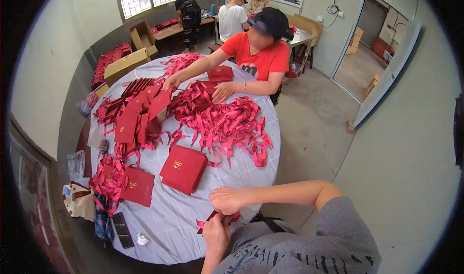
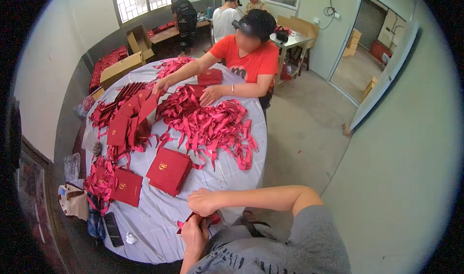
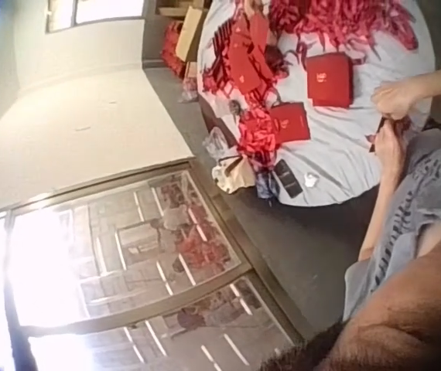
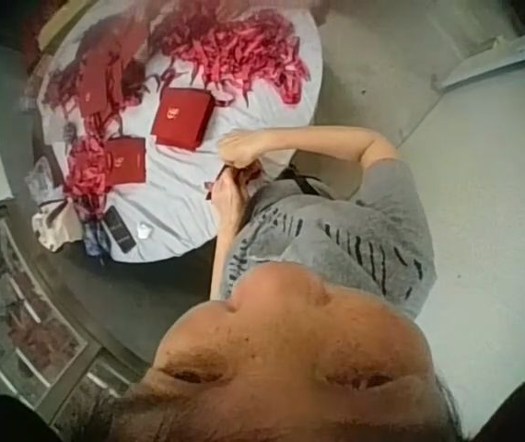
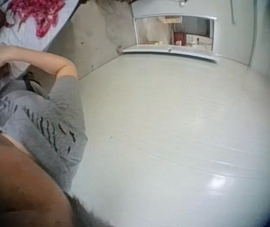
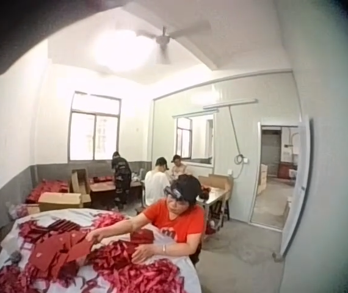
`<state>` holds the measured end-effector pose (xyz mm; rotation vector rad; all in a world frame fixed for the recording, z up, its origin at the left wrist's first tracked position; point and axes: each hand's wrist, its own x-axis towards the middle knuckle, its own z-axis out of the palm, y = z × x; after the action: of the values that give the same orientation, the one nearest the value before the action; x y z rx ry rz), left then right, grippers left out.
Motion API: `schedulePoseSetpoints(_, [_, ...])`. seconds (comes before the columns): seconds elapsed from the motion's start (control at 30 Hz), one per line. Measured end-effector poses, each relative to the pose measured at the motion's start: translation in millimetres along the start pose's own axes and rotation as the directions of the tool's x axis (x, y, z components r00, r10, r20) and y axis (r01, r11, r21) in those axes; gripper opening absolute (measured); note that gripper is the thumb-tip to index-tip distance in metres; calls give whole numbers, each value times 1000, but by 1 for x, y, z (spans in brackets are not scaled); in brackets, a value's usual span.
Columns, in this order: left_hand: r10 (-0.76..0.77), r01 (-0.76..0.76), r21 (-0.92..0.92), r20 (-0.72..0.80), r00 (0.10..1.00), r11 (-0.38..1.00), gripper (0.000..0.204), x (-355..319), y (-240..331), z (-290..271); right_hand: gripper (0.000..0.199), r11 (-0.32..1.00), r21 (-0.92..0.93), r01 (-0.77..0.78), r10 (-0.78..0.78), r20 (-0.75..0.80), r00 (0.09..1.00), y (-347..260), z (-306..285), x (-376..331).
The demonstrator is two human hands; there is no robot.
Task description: The person assembles gift bags by attaching ribbon handles to them by hand at a table.
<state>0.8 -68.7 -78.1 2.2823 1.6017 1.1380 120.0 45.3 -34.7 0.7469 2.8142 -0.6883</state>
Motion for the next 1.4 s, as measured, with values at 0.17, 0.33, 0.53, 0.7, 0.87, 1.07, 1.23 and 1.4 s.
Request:
schedulePoseSetpoints(0.17, [20, -24, 68, 57, 998, 997, 11, 4, 4, -5, 8, 998, 44, 54, -52, -55, 997, 7, 4, -1])
schedulePoseSetpoints(0.33, [37, -41, 58, 70, 997, 997, 9, 1, 2, -2, 13, 994, 15, 113, -113, 47, 992, 4, -7, -2])
schedulePoseSetpoints(0.53, [28, -34, 79, 82, 996, 996, 9, 4, 4, -5, 6, 996, -15, 86, -85, 35, 996, 4, -5, -3])
schedulePoseSetpoints(0.7, [31, -36, 43, 116, 993, 998, 19, 9, 1, -8, 5, 978, 186, 98, -70, -149, 986, 17, 7, -10])
schedulePoseSetpoints(0.87, [-7, 4, 24, 126, 992, 1000, 15, 16, -3, -8, 6, 921, 367, 132, -25, -282, 959, 21, 12, -8])
schedulePoseSetpoints(1.07, [-4, 5, -12, 107, 994, 1000, 14, 13, 3, -11, 7, 859, 502, 98, 65, -297, 953, 21, 22, -7])
schedulePoseSetpoints(1.23, [45, -50, 24, 195, 980, 998, 22, 7, 6, -10, 16, 799, 567, 202, 7, -345, 938, 23, -20, 1])
schedulePoseSetpoints(1.4, [-88, 91, -61, 52, 995, 994, 8, 20, -5, -8, 18, 782, 531, 327, 11, -535, 845, 54, -26, 19])
